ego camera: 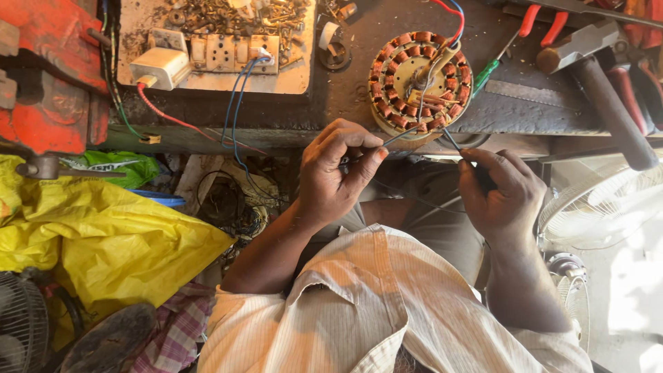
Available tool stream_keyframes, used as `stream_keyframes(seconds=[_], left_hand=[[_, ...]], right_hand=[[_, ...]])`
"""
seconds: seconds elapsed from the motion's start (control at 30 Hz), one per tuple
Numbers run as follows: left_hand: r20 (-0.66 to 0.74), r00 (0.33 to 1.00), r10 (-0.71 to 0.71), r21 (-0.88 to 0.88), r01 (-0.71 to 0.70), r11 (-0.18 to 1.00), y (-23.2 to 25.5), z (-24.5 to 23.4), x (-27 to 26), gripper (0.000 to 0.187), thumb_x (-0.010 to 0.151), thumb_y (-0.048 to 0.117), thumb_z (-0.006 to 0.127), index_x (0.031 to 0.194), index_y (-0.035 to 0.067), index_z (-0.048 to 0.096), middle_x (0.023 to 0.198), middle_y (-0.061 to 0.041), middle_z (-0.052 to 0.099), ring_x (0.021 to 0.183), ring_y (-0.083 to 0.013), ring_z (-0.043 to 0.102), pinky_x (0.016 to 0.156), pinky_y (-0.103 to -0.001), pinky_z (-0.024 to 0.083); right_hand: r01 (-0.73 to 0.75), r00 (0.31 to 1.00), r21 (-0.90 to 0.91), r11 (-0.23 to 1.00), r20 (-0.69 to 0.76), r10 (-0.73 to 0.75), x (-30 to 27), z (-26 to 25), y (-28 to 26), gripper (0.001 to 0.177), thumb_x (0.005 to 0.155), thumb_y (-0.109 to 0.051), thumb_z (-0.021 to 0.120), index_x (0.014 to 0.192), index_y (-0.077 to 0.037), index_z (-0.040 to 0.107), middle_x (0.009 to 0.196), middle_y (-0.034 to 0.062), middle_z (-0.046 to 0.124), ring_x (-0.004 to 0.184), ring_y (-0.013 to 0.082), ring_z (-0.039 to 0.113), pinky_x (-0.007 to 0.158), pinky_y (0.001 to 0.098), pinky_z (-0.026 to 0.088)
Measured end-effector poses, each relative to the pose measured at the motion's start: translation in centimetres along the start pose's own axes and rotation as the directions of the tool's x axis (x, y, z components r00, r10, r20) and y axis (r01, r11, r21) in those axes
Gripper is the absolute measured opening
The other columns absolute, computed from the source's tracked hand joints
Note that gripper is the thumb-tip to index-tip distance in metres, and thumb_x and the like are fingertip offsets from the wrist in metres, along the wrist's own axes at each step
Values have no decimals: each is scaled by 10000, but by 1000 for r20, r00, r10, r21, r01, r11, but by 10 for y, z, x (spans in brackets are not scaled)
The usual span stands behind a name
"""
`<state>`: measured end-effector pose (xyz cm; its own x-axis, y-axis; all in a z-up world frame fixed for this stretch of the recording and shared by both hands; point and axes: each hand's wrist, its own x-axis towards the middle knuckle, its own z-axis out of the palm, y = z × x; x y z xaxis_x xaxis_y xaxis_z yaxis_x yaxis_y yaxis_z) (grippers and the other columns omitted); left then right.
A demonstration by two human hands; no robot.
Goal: The person repairs an electric motor stator by hand, stripping wire insulation with a screwdriver and twisting wires together. They repeatedly test connections by touching wires to a power source, causing sparks, and adjust the wiring between tests.
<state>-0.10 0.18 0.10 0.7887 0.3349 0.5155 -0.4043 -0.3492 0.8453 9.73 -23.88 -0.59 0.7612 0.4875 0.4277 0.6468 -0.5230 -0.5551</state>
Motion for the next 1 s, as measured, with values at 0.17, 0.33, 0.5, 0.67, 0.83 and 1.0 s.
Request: stream_keyframes(seconds=[0.17, 0.33, 0.5, 0.67, 0.83, 1.0], left_hand=[[0, 1000, -4, -5, 4, 1000, -1, -2, -1, 146, 1003, 9, 751, 1076, 52, 633, 1015, -37, 652, 805, -83, 583, 670, -216, 493], [8, 999, -47, -91, 47, 995, -7, -6, -8, 122, 1030, 15, 724, 1094, 51, 626, 1013, -12, 618, 737, -28, 544, 628, -184, 454], [-100, 995, -20, -68, 13, 998, -17, -22, -15, 112, 1022, 53, 716, 1092, 49, 629, 1019, -21, 616, 745, -25, 501, 603, -169, 420], [-215, 971, -109, -29, 105, 994, -14, -43, -26, 126, 1046, 60, 724, 1115, 43, 620, 1066, -35, 609, 741, -21, 487, 639, -165, 399], [-276, 951, -141, -17, 142, 990, -20, -57, -24, 139, 1026, 61, 733, 1104, 43, 620, 1064, -35, 623, 702, -20, 503, 611, -146, 392], [-272, 947, -170, 34, 186, 982, -31, -54, -21, 137, 1030, 48, 734, 1104, 32, 620, 1070, -43, 619, 709, -11, 470, 618, -147, 378]], right_hand=[[-16, 1000, 13, 1000, 1, 16, 1, 1, -1, 151, 967, -45, 798, 1114, -59, 762, 856, 76, 672, 713, 174, 664, 652, 297, 494], [13, 1000, 46, 999, 1, -13, 1, 3, 3, 174, 966, -44, 793, 1135, -59, 749, 878, 84, 675, 720, 177, 675, 651, 286, 513], [62, 998, 56, 997, 9, -62, 2, 3, 7, 174, 946, -36, 798, 1110, -60, 747, 858, 85, 671, 705, 191, 656, 628, 293, 502], [47, 998, 12, 999, 43, -48, 3, 2, 12, 179, 894, -24, 829, 1059, -62, 770, 754, 73, 626, 639, 194, 601, 602, 333, 464], [101, 994, 66, 993, 39, -103, 1, 1, 18, 178, 947, -30, 812, 1109, -81, 756, 818, 47, 657, 684, 150, 646, 582, 279, 485], [77, 993, 52, 996, 85, -81, 3, -2, 21, 210, 889, -26, 829, 1085, -64, 763, 769, 53, 637, 615, 144, 604, 536, 288, 454]])
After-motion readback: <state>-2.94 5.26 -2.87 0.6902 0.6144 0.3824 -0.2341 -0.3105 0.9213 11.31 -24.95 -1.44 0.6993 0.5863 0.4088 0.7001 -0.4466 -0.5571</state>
